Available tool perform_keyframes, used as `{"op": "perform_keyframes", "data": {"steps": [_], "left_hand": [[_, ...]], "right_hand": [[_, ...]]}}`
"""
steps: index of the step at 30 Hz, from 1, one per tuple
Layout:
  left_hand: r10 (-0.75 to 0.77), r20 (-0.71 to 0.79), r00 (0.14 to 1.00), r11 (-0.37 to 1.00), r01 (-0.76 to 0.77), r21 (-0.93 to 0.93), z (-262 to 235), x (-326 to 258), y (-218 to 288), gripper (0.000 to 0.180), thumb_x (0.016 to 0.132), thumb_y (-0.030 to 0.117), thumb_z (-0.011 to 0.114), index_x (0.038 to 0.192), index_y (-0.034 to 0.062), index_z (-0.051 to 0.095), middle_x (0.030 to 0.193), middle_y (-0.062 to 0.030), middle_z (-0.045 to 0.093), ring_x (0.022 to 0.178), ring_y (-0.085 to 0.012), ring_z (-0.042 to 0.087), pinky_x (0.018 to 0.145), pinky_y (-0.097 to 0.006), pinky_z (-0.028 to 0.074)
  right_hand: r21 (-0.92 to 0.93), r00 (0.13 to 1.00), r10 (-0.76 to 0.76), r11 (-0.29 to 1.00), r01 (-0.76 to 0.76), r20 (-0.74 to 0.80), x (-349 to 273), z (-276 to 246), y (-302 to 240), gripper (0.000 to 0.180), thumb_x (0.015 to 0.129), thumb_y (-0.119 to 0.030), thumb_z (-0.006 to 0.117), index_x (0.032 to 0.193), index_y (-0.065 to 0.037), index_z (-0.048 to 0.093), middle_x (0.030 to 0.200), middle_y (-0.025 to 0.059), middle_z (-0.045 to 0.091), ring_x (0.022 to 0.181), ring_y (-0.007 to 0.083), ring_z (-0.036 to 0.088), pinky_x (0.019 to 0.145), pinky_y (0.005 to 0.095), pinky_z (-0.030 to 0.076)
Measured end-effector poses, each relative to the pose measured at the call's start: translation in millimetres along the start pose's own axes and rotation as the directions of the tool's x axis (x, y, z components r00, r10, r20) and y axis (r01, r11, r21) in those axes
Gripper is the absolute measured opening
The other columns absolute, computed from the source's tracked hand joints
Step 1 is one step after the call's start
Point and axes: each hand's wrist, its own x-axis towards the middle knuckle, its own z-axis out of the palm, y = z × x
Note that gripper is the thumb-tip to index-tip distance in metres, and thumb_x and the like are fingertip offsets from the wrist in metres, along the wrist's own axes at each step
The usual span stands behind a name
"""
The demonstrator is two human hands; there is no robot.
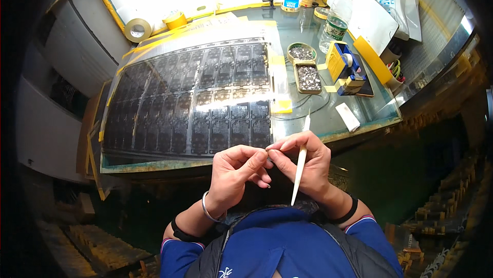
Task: Placing small metal connectors onto a grid-like electronic sheet using a picking tool.
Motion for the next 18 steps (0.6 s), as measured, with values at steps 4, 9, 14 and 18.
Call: {"op": "perform_keyframes", "data": {"steps": [4,9,14,18], "left_hand": [[0.094,-0.046,0.994,0.990,-0.089,0.106,0,-1,-1,0.016,0.092,0.008,0.064,0.103,-0.0043,0.065,0.086,-0.0116,0.068,0.066,-0.0152,0.067,0.057,-0.026,0.059],[0.656,0.315,0.686,0.232,-0.580,0.781,5,0,14,0.016,0.078,-0.007,0.072,0.093,-0.0028,0.070,0.083,-0.0119,0.068,0.068,-0.0152,0.067,0.058,-0.024,0.055],[0.645,0.348,0.680,0.170,-0.572,0.803,8,3,14,0.019,0.074,-0.004,0.074,0.093,-0.0012,0.071,0.081,-0.0118,0.069,0.066,-0.0172,0.068,0.057,-0.025,0.054],[0.592,0.270,0.759,0.277,-0.507,0.816,10,2,15,0.017,0.075,-0.002,0.073,0.092,-0.0002,0.072,0.079,-0.0108,0.069,0.065,-0.0177,0.068,0.057,-0.025,0.054]], "right_hand": [[-0.028,0.997,0.020,0.999,-0.022,-0.074,1,-2,1,0.017,0.083,0.004,0.070,0.089,-0.001,0.055,0.090,0.0137,0.070,0.085,0.0141,0.068,0.077,0.0277,0.056],[-0.044,0.995,0.062,0.997,-0.066,-0.081,0,0,-4,0.019,0.080,0.004,0.072,0.088,-0.001,0.055,0.086,0.0122,0.070,0.083,0.0136,0.068,0.078,0.0272,0.055],[-0.152,0.999,-0.012,0.988,0.005,-0.051,-1,1,-3,0.019,0.080,0.004,0.072,0.086,-0.002,0.055,0.084,0.0113,0.070,0.082,0.0135,0.069,0.074,0.0266,0.056],[-0.249,0.997,-0.068,0.967,0.054,-0.047,-2,2,-2,0.020,0.078,0.001,0.075,0.083,-0.002,0.056,0.081,0.0116,0.071,0.078,0.0143,0.070,0.068,0.0262,0.057]]}}
